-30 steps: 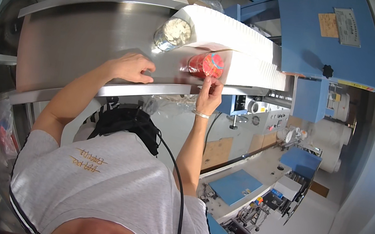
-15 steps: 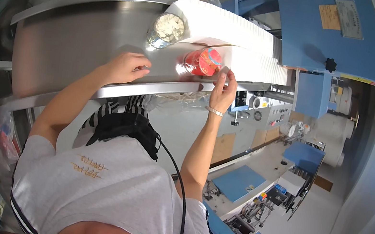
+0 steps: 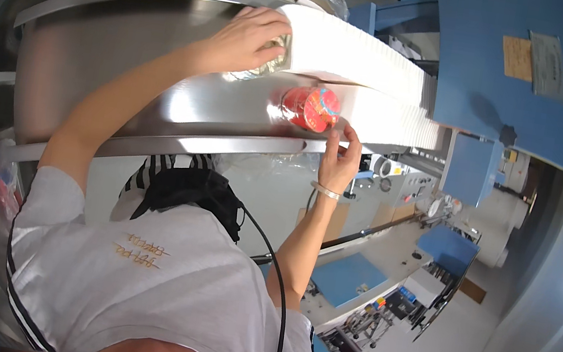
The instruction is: Transferring stacks of folded paper napkins from a production machine outlet onto a moving conveyor belt for packaging.
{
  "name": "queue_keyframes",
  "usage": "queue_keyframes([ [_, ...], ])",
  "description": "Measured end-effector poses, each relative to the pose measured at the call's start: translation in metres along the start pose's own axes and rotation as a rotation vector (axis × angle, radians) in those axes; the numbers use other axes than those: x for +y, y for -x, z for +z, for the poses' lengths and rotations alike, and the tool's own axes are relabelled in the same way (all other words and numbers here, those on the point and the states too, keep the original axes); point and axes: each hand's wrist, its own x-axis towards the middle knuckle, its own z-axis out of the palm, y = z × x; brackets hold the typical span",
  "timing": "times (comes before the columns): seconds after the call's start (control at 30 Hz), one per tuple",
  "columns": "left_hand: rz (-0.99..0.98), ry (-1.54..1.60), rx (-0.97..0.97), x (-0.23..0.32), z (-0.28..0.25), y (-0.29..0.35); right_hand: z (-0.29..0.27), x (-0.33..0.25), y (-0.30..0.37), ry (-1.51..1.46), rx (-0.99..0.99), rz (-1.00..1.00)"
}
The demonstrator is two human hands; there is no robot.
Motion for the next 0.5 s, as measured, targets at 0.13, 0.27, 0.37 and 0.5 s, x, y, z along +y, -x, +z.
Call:
queue_keyframes([
  [0.13, 0.032, -0.01, -0.163, -0.005, -0.007, -0.011, -0.006, -0.004, 0.001, -0.002, -0.029, 0.01],
  [0.27, -0.072, -0.019, -0.358, 0.001, -0.025, -0.004, -0.005, -0.022, 0.005, 0.059, -0.034, 0.024],
  [0.37, -0.082, -0.014, -0.437, 0.005, -0.032, -0.002, 0.008, -0.039, 0.004, 0.058, -0.012, -0.157],
  [0.5, -0.074, -0.051, -0.43, 0.004, -0.029, 0.002, 0.054, -0.076, -0.004, -0.1, -0.079, -0.25],
])
